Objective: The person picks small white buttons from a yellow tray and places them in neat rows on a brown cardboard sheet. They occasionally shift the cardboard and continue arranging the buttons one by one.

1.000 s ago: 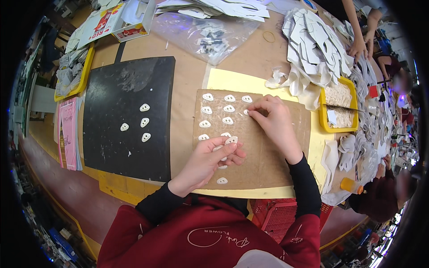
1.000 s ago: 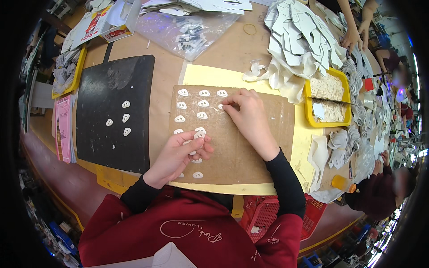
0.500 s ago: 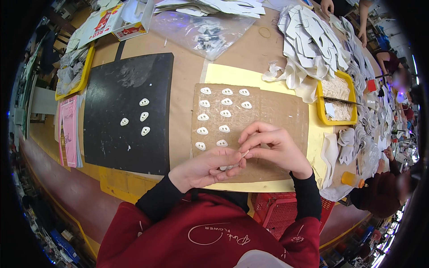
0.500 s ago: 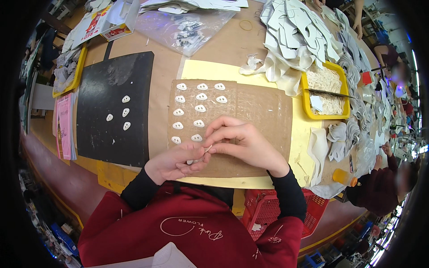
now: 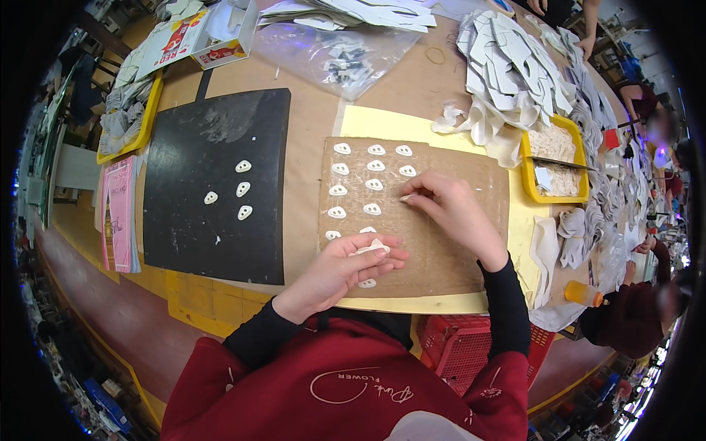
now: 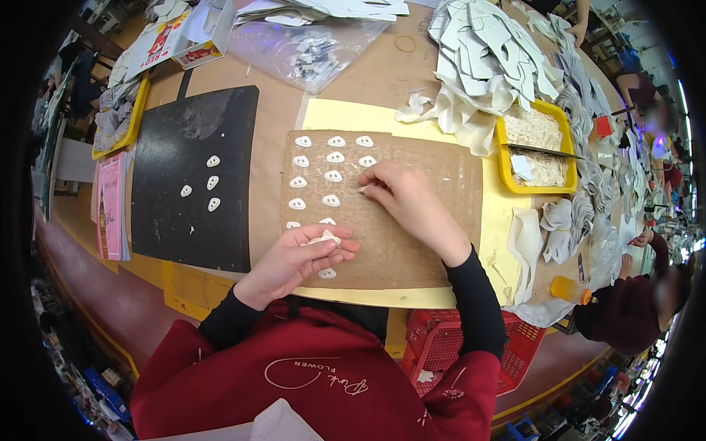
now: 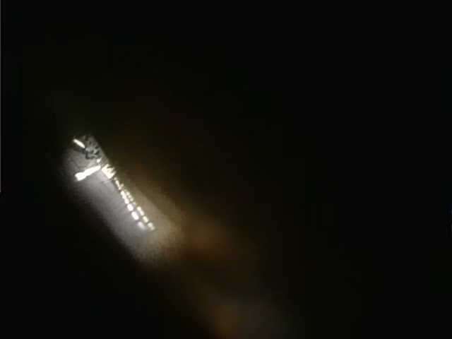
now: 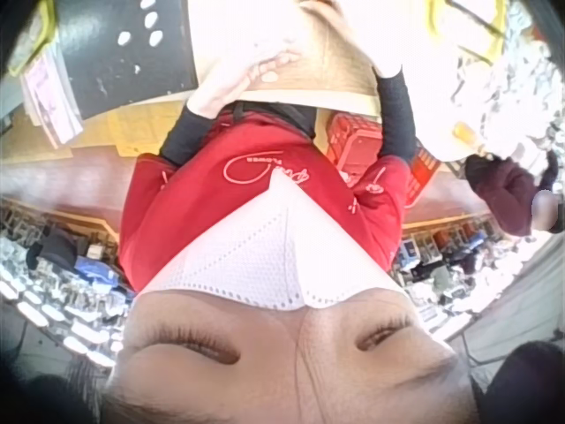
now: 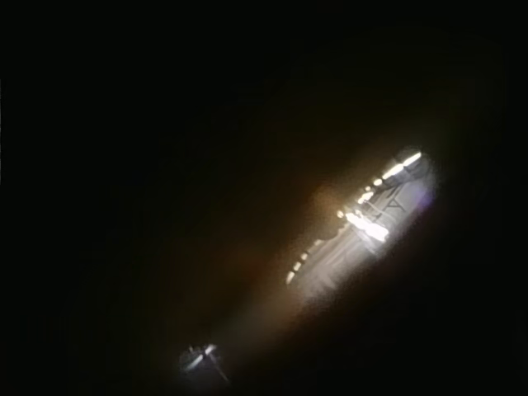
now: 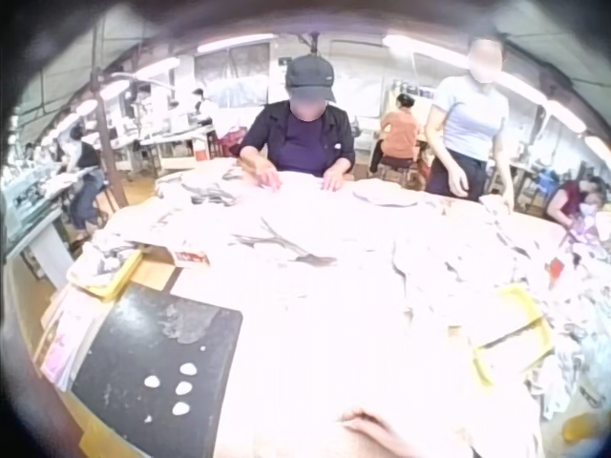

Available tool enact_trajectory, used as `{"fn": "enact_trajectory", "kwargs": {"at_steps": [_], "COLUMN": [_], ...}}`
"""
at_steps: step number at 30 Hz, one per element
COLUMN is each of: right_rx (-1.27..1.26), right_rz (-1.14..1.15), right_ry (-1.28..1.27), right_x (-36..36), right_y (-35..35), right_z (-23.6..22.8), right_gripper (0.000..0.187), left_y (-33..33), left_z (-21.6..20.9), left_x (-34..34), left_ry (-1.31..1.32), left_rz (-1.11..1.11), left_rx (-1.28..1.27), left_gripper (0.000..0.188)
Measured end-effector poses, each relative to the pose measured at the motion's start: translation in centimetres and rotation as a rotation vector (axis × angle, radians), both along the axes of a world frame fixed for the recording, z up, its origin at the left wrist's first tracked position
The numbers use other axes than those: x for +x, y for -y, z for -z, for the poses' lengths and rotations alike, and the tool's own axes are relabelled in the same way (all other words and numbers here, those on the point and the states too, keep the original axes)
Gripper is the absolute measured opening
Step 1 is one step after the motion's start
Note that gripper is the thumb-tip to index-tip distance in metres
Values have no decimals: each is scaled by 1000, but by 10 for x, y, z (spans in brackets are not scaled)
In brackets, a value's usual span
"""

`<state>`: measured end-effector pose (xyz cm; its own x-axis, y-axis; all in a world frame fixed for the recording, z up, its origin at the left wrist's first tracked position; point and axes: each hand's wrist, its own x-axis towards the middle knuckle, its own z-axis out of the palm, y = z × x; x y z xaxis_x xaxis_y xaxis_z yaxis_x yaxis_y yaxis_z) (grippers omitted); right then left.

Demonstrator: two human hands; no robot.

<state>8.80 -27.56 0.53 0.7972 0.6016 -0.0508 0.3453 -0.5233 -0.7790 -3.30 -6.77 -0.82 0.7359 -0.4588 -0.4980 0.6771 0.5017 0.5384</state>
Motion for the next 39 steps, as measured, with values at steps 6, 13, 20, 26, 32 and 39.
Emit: {"fn": "enact_trajectory", "kwargs": {"at_steps": [6,13,20,26,32,39], "right_rx": [-16,239,394,442,429,103], "right_rz": [10,61,156,304,316,258], "right_ry": [-34,-382,-527,-625,-632,-260], "right_x": [8,-11,-30,-49,-50,-7], "right_y": [-5,0,-7,-4,3,2], "right_z": [4,-12,-28,-3,-4,6], "right_gripper": [14,16,26,23,17,14], "left_y": [1,8,18,31,33,17], "left_z": [3,8,8,10,18,-13], "left_x": [0,9,18,12,3,2], "left_ry": [58,108,219,197,159,8], "left_rz": [36,-213,-153,-223,-198,-178], "left_rx": [103,66,136,121,74,10], "left_gripper": [18,17,17,14,18,43]}}
